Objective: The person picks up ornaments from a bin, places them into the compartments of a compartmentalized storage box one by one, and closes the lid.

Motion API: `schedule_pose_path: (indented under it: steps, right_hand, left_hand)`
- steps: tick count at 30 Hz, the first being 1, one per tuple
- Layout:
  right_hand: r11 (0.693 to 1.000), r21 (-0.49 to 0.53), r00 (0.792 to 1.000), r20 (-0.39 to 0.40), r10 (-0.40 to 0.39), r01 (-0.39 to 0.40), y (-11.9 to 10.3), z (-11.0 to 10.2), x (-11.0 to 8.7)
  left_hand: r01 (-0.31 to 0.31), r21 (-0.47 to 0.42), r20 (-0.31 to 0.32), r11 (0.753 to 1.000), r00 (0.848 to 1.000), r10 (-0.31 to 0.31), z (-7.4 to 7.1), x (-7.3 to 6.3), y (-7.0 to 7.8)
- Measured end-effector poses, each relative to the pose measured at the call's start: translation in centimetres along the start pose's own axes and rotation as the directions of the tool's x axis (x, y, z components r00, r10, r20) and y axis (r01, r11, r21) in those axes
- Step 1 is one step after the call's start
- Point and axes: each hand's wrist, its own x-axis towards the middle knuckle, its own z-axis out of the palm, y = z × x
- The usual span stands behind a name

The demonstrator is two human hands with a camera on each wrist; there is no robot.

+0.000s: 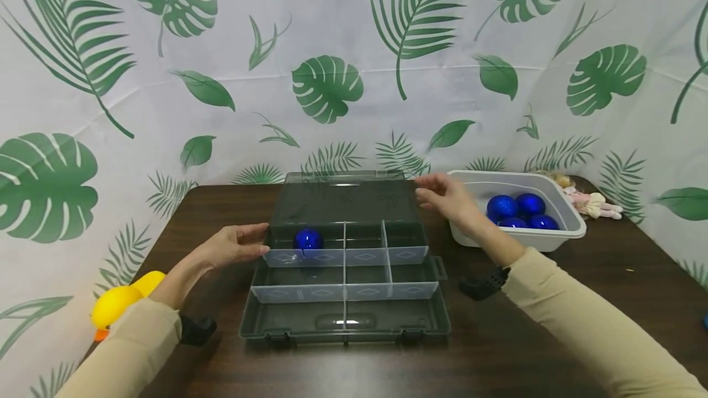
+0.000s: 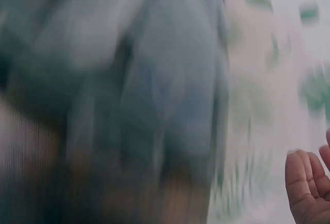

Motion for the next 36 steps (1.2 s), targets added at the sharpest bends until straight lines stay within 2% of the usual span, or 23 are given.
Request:
schedule_pose_path:
  steps: [2,5,10,18,22,31,36]
  right_hand:
    - [0.992,-0.127,1.000,-0.018,0.012,-0.014,1.4,-2.7,-0.3]
    - [0.960,-0.277,0.999,0.030,0.042,-0.032,3.2,-5.9,-1.0]
    - [0.924,-0.382,0.985,0.157,0.079,-0.013,4.8,-8.5,-1.5]
    - [0.900,-0.436,0.955,0.256,0.149,-0.024,5.4,-9.3,-1.3]
    - [0.889,-0.458,0.947,0.284,0.151,-0.004,5.6,-9.4,-1.3]
    - [0.869,-0.493,0.948,0.293,0.120,0.043,6.0,-9.3,-1.2]
    - [0.863,-0.503,0.950,0.288,0.123,0.041,5.9,-9.3,-1.3]
  left_hand:
    - [0.004,0.010,-0.003,1.000,1.000,-0.004,-0.1,-0.1,0.1]
    - [0.003,0.024,-0.005,1.000,1.000,-0.003,-0.2,-0.2,0.0]
    - [-0.002,0.023,-0.010,1.000,1.000,0.003,-0.2,-0.3,-0.2]
    - [-0.026,-0.003,0.001,1.000,1.000,0.026,-0.1,-0.1,-0.5]
    - [-0.027,-0.010,0.006,1.000,1.000,0.027,0.0,-0.1,-0.4]
    - [-0.021,-0.008,0.004,1.000,1.000,0.021,0.1,-0.1,-0.1]
    - [-0.016,-0.012,0.002,1.000,1.000,0.016,0.2,-0.1,-0.1]
